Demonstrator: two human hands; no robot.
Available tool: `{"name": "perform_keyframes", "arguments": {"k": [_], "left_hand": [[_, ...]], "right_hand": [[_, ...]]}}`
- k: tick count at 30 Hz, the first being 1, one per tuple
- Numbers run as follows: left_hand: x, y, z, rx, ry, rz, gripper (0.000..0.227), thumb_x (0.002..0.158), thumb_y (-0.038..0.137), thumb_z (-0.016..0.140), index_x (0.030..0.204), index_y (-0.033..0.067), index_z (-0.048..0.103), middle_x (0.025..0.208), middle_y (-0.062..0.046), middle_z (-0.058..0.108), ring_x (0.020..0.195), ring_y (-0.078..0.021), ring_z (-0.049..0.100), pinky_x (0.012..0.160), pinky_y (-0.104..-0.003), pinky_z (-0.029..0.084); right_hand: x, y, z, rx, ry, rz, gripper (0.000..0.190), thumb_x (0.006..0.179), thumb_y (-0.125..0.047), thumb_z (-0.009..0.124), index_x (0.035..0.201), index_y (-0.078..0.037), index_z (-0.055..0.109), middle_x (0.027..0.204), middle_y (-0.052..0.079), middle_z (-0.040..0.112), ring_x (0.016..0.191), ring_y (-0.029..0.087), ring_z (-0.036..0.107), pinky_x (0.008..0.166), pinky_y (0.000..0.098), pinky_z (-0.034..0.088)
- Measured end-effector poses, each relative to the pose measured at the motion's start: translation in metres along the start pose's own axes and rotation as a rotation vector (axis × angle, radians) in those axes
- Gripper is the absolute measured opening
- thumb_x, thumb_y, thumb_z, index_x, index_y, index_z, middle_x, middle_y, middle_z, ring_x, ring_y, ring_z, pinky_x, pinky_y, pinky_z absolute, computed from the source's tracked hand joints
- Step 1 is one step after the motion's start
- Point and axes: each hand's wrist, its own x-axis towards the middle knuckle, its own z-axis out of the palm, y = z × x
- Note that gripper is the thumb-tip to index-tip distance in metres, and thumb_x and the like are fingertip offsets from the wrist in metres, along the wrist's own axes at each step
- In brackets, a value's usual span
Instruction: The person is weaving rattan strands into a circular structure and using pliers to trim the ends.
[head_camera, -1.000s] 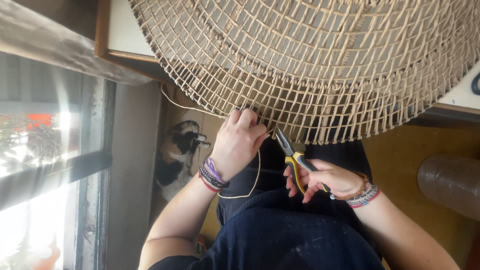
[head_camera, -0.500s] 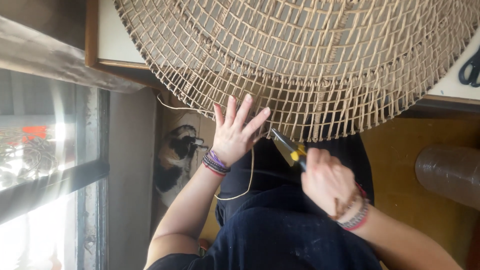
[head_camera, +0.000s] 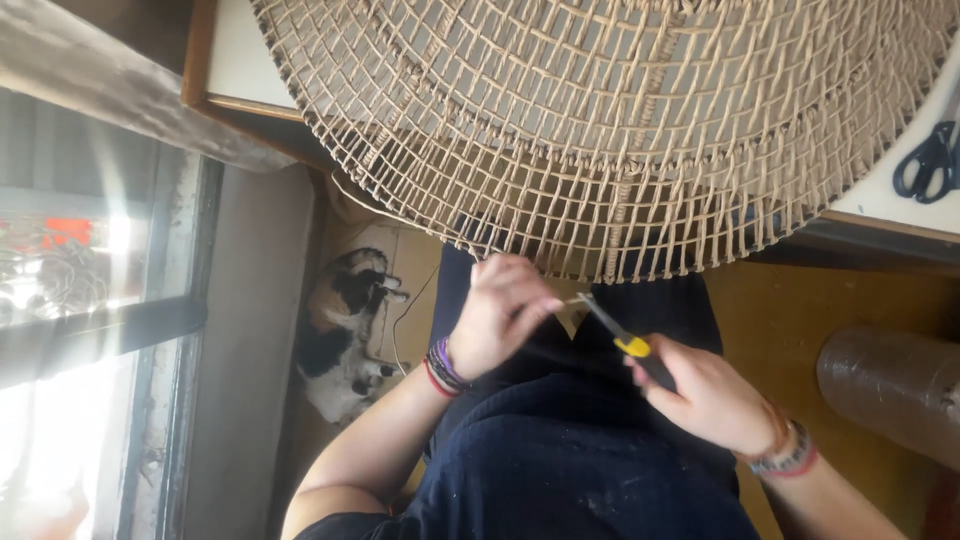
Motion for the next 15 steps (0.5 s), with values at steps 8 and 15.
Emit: {"name": "perform_keyframes", "arguments": {"k": [8, 15], "left_hand": [[0.017, -0.014, -0.009, 0.546, 0.184, 0.064, 0.022, 0.095, 0.033, 0.071, 0.078, 0.0198, 0.065, 0.096, 0.003, 0.05, 0.102, -0.0246, 0.05, 0.083, -0.039, 0.041], [0.026, -0.022, -0.013, 0.632, 0.101, 0.136, 0.028, 0.098, 0.04, 0.067, 0.081, 0.0188, 0.062, 0.092, 0.001, 0.049, 0.096, -0.0256, 0.052, 0.078, -0.038, 0.038]], "right_hand": [[0.052, -0.012, 0.002, 1.019, -0.393, 0.444, 0.047, 0.073, 0.002, 0.047, 0.118, 0.01, 0.058, 0.105, 0.026, 0.07, 0.099, 0.038, 0.076, 0.07, 0.0526, 0.069], [0.075, -0.004, 0.011, 1.006, -0.387, 0.377, 0.032, 0.072, 0.001, 0.049, 0.098, 0.012, 0.063, 0.076, 0.022, 0.063, 0.06, 0.031, 0.069, 0.029, 0.033, 0.052]]}}
